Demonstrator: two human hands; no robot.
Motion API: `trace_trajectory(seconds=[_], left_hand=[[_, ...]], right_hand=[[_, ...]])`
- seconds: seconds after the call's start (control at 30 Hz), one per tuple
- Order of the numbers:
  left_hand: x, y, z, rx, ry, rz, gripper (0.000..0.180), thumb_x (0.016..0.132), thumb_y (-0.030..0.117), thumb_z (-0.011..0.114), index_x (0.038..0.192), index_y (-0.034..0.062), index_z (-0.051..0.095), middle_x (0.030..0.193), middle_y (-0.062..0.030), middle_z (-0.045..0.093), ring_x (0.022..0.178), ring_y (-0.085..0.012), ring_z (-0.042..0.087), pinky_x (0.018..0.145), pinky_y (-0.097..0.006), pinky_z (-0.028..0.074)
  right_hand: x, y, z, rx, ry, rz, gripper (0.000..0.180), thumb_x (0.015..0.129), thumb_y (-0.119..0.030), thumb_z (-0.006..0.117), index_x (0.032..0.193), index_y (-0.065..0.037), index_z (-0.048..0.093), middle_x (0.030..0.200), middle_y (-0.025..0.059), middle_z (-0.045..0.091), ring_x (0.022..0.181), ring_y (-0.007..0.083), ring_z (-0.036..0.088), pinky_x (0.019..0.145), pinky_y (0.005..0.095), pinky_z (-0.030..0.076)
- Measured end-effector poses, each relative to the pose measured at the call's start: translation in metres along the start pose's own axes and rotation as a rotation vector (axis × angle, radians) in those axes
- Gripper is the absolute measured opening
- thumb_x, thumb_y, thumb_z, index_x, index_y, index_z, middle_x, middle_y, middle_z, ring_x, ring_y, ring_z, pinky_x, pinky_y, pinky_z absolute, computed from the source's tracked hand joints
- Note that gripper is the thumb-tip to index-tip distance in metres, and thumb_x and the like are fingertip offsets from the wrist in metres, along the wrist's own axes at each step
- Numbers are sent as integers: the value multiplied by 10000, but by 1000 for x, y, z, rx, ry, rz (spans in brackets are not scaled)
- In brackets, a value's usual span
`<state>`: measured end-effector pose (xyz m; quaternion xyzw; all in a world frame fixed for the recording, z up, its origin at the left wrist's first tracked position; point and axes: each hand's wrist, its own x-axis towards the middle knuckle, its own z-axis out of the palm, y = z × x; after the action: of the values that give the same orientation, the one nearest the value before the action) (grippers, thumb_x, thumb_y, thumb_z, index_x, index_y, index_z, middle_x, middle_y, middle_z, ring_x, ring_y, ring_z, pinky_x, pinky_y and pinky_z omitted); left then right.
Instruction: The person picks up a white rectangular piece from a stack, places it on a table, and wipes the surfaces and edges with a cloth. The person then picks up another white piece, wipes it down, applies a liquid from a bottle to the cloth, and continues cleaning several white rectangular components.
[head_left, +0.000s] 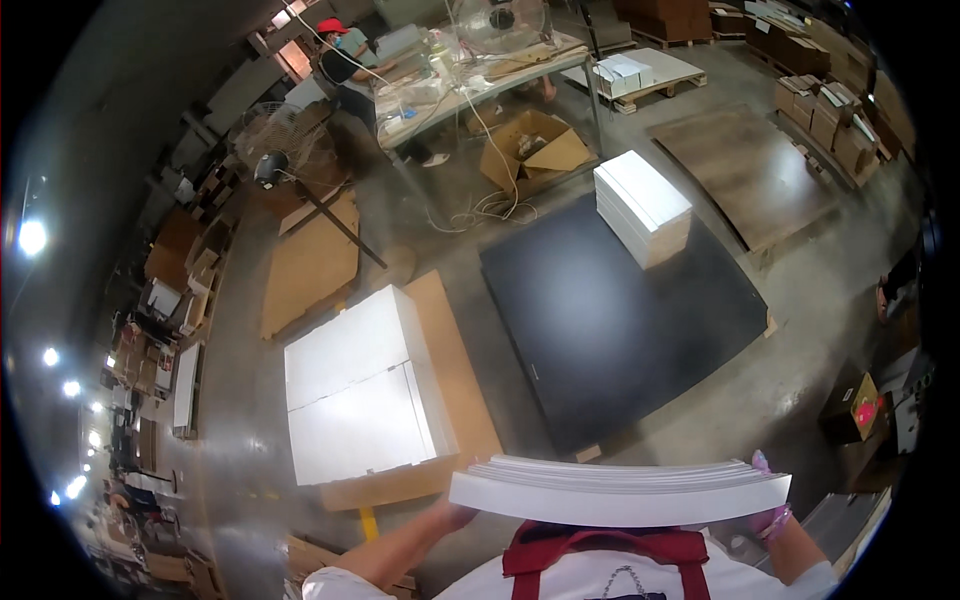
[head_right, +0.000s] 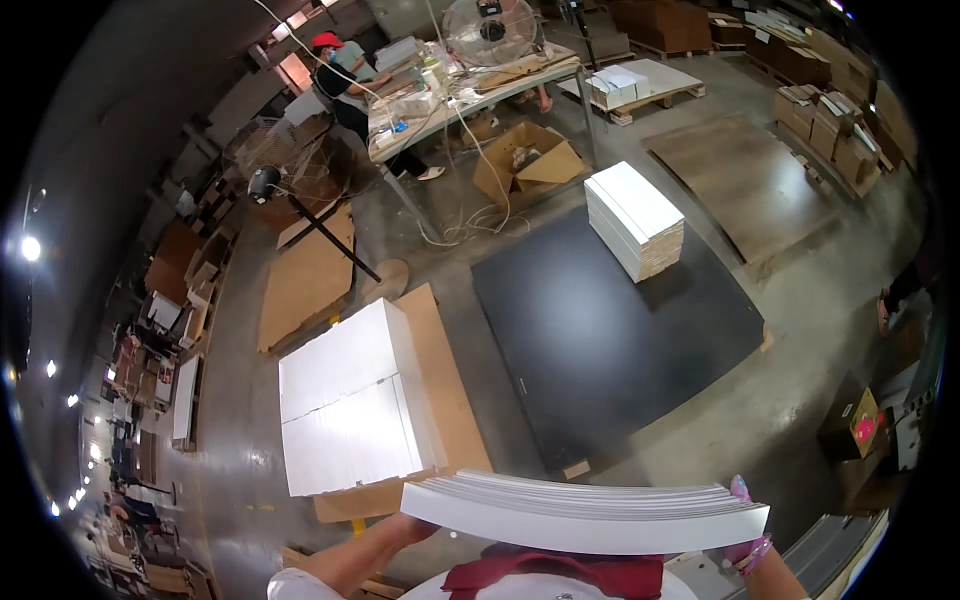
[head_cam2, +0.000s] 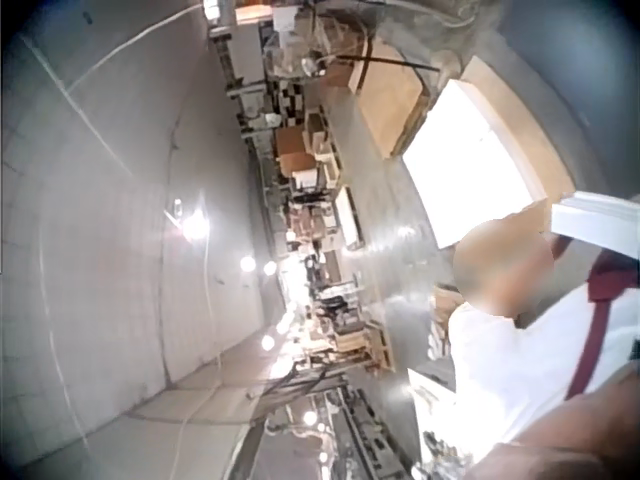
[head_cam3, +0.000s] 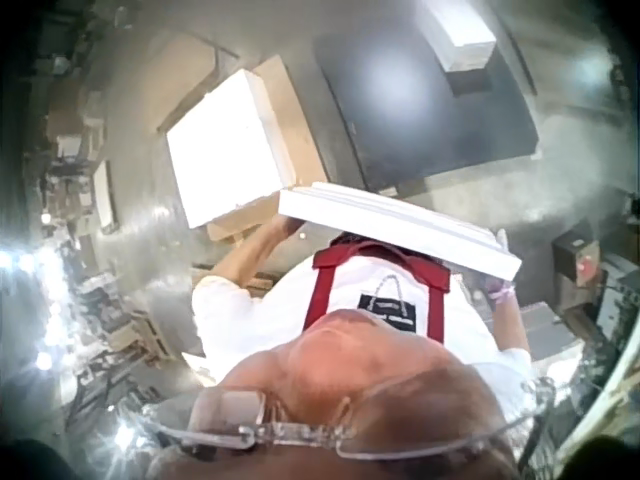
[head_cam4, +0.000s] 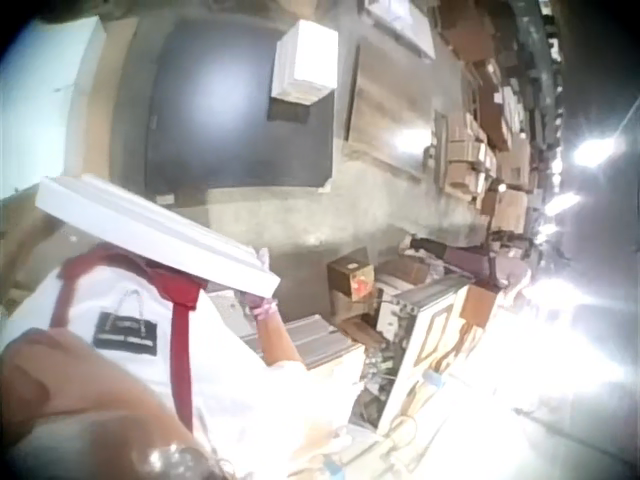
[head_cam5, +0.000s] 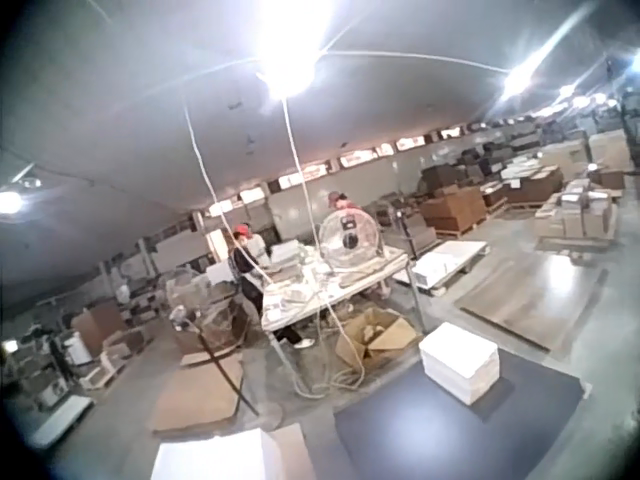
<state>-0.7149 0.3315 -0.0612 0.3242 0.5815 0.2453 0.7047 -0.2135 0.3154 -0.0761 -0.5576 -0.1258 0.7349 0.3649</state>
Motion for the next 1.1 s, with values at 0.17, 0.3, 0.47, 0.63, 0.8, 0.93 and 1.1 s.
trace_trajectory(seconds=[0.17, 0.3, 0.47, 0.63, 0.8, 0.93, 1.1], left_hand=[[12, 17, -74, 436, -71, 148, 588, 1011, 444, 182, 1365, 15, 370, 1333, -78, 465, 1209, -194, 439, 1078, -302, 303], [16, 52, -87, -12, -34, -30, 577, 1006, 452, 208, 1322, 20, 422, 1284, -86, 497, 1196, -196, 450, 1083, -306, 307], [35, 40, -90, -21, -125, 51, 577, 1005, 455, 220, 1238, -2, 485, 1253, -98, 511, 1168, -201, 457, 1088, -321, 294], [57, 62, -70, -44, -196, 46, 573, 1013, 432, 198, 1240, -17, 472, 1257, -110, 508, 1176, -223, 451, 1088, -333, 288], [92, 72, -83, 104, -244, 121, 590, 1010, 440, 184, 1278, -15, 446, 1281, -121, 493, 1208, -222, 434, 1090, -342, 286], [130, 106, -115, 52, -336, 149, 414, 1015, 287, 288, 1206, -21, 489, 1219, -114, 534, 1122, -195, 483, 986, -321, 371], [189, 147, -192, -56, -445, 19, 577, 998, 446, 219, 1313, 9, 424, 1336, -96, 468, 1219, -196, 420, 1058, -344, 292]], right_hand=[[18, 54, 48, 216, 36, 32, 651, 913, -630, 338, 1137, -63, 567, 1164, 120, 600, 1026, 251, 570, 890, 363, 458], [24, 74, 57, 194, 54, -4, 649, 895, -646, 366, 1088, -66, 583, 1114, 98, 616, 981, 244, 582, 847, 356, 472], [21, 55, 60, 284, 112, 24, 615, 895, -634, 383, 1036, -73, 594, 1056, 81, 634, 950, 225, 589, 836, 347, 474], [17, 23, 55, 251, 214, -3, 592, 903, -618, 390, 1047, -77, 585, 1040, 80, 633, 942, 220, 590, 834, 341, 475], [41, 15, 60, 348, 250, -17, 591, 910, -611, 381, 1056, -74, 579, 1039, 85, 633, 930, 223, 593, 828, 345, 479], [73, 19, 86, 377, 278, -42, 601, 910, -615, 374, 1060, -68, 574, 1051, 91, 632, 923, 229, 596, 833, 348, 483], [120, 12, 161, 464, 206, -64, 583, 930, -575, 376, 1135, -51, 525, 1145, 101, 582, 1024, 247, 556, 933, 367, 440]])
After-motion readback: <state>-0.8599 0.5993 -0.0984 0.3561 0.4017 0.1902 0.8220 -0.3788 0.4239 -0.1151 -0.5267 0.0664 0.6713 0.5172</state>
